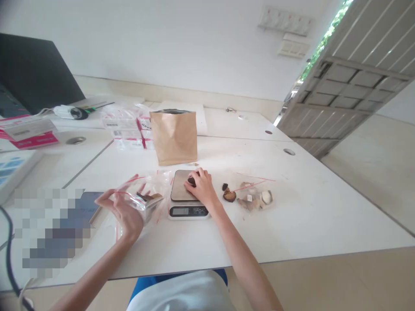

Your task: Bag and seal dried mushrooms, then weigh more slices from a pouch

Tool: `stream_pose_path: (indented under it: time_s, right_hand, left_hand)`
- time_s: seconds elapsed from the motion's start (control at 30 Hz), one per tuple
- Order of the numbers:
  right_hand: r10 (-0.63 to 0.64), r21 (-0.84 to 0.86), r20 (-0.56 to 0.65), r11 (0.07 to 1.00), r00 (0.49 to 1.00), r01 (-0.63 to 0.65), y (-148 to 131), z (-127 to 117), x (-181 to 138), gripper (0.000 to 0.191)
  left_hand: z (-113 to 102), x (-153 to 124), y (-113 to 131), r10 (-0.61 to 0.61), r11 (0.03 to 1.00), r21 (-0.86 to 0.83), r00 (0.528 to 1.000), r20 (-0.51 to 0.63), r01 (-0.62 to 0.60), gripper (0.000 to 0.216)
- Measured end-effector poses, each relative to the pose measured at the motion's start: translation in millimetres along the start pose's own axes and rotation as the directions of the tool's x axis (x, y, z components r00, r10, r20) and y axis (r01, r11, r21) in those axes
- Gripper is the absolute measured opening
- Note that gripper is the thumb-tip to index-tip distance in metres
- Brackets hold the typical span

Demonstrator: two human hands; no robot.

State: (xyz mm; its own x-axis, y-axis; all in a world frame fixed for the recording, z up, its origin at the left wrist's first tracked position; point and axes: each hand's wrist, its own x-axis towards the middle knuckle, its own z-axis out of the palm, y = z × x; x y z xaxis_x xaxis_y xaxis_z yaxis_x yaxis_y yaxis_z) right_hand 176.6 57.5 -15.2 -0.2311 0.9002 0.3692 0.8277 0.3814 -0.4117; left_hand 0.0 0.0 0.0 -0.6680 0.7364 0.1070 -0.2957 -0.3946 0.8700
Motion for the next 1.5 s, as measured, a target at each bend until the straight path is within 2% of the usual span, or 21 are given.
stream_pose_path:
  time_s: [0.1, 0.17, 0.27, 0.33, 0.37, 0.43, 0.5, 0.57, 0.63, 0.73, 0.83, 0.93, 1.13, 1.23, 1.3, 1.43, 1.5]
  right_hand:
    - [0.001, 0.183, -0.083, 0.983, 0.997, 0.014, 2, -1, 0, 0.006]
    - [0.025, 0.310, -0.127, 0.951, 0.992, 0.015, 2, -3, 2, 0.007]
    - [0.097, 0.410, -0.185, 0.912, 0.978, -0.012, -11, -14, 5, 0.011]
    - [0.194, 0.575, -0.184, 0.816, 0.964, -0.055, -31, -26, 6, 0.019]
    - [0.234, 0.673, -0.143, 0.735, 0.962, -0.079, -43, -33, 6, 0.023]
    - [0.194, 0.756, -0.043, 0.648, 0.980, -0.095, -67, -45, 5, 0.026]
    - [0.023, 0.745, 0.082, 0.662, 0.996, -0.077, -87, -54, 4, 0.021]
    - [-0.148, 0.674, 0.203, 0.738, 0.968, -0.028, -99, -58, 4, 0.015]
    - [-0.226, 0.581, 0.267, 0.813, 0.937, 0.030, -103, -57, 5, 0.014]
    - [-0.229, 0.484, 0.268, 0.872, 0.936, 0.074, -103, -54, 9, 0.022]
    - [-0.228, 0.458, 0.288, 0.886, 0.930, 0.076, -104, -54, 13, 0.032]
    - [-0.224, 0.480, 0.289, 0.875, 0.931, 0.062, -107, -62, 12, 0.031]
    - [-0.159, 0.472, 0.074, 0.876, 0.985, 0.106, -105, -73, -7, 0.029]
    - [-0.226, 0.401, 0.129, 0.902, 0.965, 0.158, -106, -69, -19, 0.035]
    - [-0.265, 0.344, 0.197, 0.920, 0.944, 0.186, -107, -65, -23, 0.037]
    - [-0.238, 0.289, 0.293, 0.945, 0.926, 0.151, -109, -65, -22, 0.041]
    - [-0.226, 0.295, 0.267, 0.945, 0.937, 0.144, -108, -67, -24, 0.037]
  left_hand:
    - [4, -4, 4, -0.013, 0.999, -0.036, 1.000, -0.011, 0.012, 0.018]
    - [3, -8, 5, -0.008, 0.999, -0.032, 1.000, -0.020, 0.007, 0.016]
    - [0, -15, 4, -0.026, 0.999, -0.044, 0.999, -0.020, 0.025, 0.017]
    - [-2, -21, 2, -0.072, 0.997, -0.009, 0.997, -0.006, 0.072, 0.019]
    - [-2, -24, 2, -0.105, 0.994, 0.019, 0.994, 0.001, 0.105, 0.020]
    - [-1, -29, 2, -0.159, 0.985, 0.072, 0.987, 0.009, 0.158, 0.022]
    - [2, -34, 4, -0.154, 0.984, 0.097, 0.988, 0.008, 0.152, 0.022]
    - [4, -38, 8, -0.132, 0.986, 0.106, 0.991, -0.005, 0.131, 0.021]
    - [7, -40, 12, -0.150, 0.981, 0.116, 0.988, -0.037, 0.153, 0.018]
    - [8, -41, 17, -0.200, 0.970, 0.125, 0.976, -0.087, 0.210, 0.017]
    - [7, -41, 19, -0.231, 0.962, 0.124, 0.968, -0.097, 0.242, 0.017]
    - [6, -39, 15, -0.239, 0.958, 0.135, 0.966, -0.099, 0.251, 0.017]
    - [3, -34, 4, -0.103, 0.986, 0.124, 0.991, -0.084, 0.113, 0.020]
    - [6, -36, 5, -0.080, 0.995, 0.058, 0.994, -0.076, 0.085, 0.018]
    - [9, -40, 7, -0.103, 0.995, 0.009, 0.994, -0.024, 0.104, 0.018]
    - [12, -47, 9, -0.129, 0.991, -0.027, 0.990, 0.051, 0.130, 0.021]
    - [13, -46, 9, -0.109, 0.992, -0.058, 0.992, 0.063, 0.113, 0.022]
